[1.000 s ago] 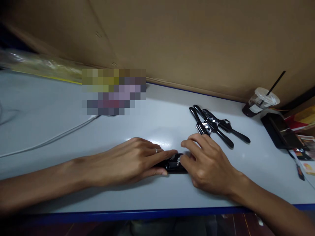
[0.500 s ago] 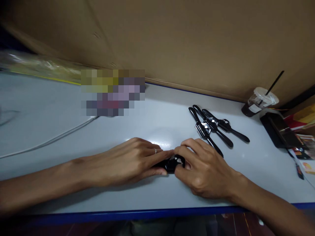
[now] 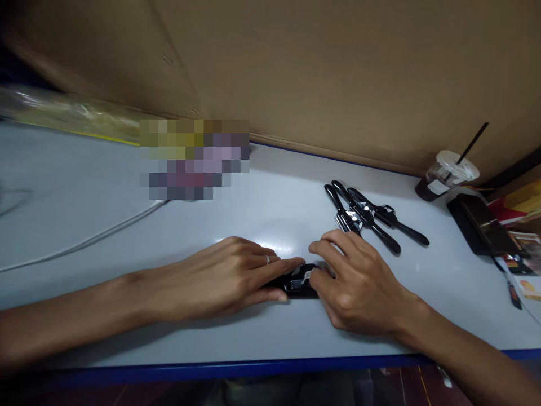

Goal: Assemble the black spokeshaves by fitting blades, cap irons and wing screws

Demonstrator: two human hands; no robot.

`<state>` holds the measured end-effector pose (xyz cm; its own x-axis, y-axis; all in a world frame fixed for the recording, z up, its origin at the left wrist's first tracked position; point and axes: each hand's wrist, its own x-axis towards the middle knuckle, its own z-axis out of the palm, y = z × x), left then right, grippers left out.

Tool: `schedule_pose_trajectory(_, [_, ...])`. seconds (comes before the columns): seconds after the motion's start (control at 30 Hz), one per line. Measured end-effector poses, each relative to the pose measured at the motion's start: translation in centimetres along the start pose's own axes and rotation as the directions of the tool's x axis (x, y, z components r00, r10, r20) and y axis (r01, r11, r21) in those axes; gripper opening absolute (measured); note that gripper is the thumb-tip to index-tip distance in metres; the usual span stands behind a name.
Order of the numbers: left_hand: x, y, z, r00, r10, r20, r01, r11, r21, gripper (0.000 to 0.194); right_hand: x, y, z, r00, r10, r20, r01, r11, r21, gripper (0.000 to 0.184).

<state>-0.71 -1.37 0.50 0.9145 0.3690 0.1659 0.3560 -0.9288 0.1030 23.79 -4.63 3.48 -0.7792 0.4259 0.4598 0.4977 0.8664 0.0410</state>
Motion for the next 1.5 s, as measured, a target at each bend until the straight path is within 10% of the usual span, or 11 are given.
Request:
schedule_pose_trajectory(1.13, [0.0,0.0,0.2,0.997,0.023,-0.069,-0.023,1.000,0.005,0.039,-0.4,-1.7,1.6,0.903,0.413,0.118,-0.428,0.840,0.334,0.009])
schedule_pose_trajectory(1.5, [-0.1,0.0,0.3,0.998,0.012,-0.059,-0.013,1.000,-0.016,0.037,0.0,-1.7,1.5,0.913,0.372,0.168,-0.408,0.812,0.417,0.017])
